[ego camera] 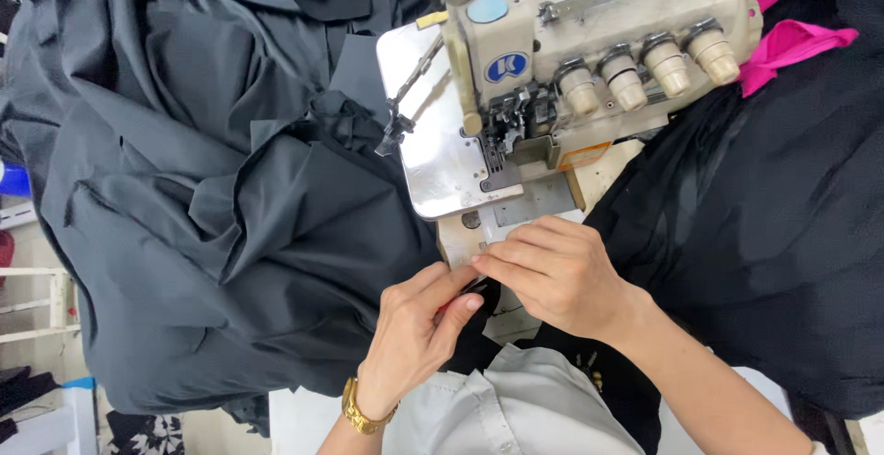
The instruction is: The person uses a red-handled screwdriver to adjust the needle area of a serger sewing machine. They manipulate small metal parts and thread guides with their hands and the tool, focusing on the machine's internal mechanism.
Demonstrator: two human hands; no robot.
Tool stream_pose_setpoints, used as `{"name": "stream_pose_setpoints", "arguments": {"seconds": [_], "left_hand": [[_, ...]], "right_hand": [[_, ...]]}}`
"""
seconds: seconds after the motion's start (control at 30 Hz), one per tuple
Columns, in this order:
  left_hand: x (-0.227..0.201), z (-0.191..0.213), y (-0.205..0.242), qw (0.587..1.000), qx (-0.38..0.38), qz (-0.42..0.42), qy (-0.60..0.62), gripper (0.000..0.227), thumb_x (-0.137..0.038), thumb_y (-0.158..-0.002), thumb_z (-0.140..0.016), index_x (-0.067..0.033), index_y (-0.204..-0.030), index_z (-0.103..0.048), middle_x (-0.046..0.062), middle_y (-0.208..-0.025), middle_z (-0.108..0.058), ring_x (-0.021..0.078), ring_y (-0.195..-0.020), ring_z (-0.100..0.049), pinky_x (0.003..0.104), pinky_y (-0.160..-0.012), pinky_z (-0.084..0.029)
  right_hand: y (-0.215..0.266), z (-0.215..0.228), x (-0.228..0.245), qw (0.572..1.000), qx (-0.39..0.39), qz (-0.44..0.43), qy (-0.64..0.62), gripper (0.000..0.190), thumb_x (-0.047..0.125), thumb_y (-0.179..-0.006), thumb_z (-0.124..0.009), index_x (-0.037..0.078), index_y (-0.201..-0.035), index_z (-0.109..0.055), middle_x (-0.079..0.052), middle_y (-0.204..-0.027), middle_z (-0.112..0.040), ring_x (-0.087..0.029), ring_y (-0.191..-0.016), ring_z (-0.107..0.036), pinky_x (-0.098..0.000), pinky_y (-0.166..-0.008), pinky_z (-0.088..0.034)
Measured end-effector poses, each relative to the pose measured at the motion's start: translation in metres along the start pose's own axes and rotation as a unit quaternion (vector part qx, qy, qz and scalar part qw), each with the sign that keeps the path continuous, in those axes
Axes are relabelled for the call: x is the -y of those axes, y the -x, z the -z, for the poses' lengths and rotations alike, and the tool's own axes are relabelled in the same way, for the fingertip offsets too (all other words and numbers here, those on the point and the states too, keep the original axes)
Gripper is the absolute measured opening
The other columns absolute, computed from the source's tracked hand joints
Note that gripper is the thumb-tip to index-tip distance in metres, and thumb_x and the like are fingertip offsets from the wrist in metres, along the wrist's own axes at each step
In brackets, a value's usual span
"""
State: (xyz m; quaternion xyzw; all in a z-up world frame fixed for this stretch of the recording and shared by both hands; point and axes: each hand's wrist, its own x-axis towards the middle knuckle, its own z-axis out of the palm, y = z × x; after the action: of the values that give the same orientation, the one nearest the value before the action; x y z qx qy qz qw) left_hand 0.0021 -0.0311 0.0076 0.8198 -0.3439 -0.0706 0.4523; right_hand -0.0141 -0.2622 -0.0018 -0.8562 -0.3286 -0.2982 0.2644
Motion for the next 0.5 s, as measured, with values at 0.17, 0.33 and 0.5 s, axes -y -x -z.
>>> {"name": "stream_pose_setpoints", "arguments": {"seconds": [0.17, 0.33, 0.5], "left_hand": [[-0.002, 0.003, -0.001, 0.999, -0.007, 0.002, -0.035, 0.037, -0.035, -0.108, -0.06, -0.0056, -0.125, -0.075, 0.002, -0.078, -0.049, 0.019, -0.058, -0.044, 0.034, -0.056, -0.041], [-0.001, -0.002, -0.001, 0.996, -0.014, 0.001, -0.084, 0.032, -0.034, -0.105, -0.068, -0.01, -0.125, -0.076, 0.001, -0.076, -0.052, 0.0224, -0.058, -0.052, 0.038, -0.055, -0.044], [-0.001, -0.01, 0.001, 0.984, -0.059, -0.022, -0.168, 0.031, -0.035, -0.102, -0.071, -0.0138, -0.124, -0.079, -0.002, -0.074, -0.049, 0.0215, -0.05, -0.047, 0.037, -0.042, -0.036]], "right_hand": [[-0.001, 0.004, 0.001, 1.0, -0.003, 0.007, -0.003, 0.016, 0.0, -0.104, -0.065, 0.004, -0.107, -0.08, -0.006, -0.102, -0.076, -0.025, -0.081, -0.068, -0.037, -0.07, -0.054], [-0.002, 0.011, -0.001, 0.999, 0.028, 0.023, 0.003, 0.021, 0.002, -0.105, -0.059, 0.005, -0.107, -0.079, -0.005, -0.105, -0.077, -0.026, -0.087, -0.071, -0.0389, -0.074, -0.056], [-0.002, 0.014, -0.001, 0.998, 0.04, 0.029, 0.027, 0.02, 0.0, -0.104, -0.06, 0.006, -0.104, -0.079, -0.006, -0.105, -0.078, -0.026, -0.088, -0.07, -0.0379, -0.074, -0.055]]}}
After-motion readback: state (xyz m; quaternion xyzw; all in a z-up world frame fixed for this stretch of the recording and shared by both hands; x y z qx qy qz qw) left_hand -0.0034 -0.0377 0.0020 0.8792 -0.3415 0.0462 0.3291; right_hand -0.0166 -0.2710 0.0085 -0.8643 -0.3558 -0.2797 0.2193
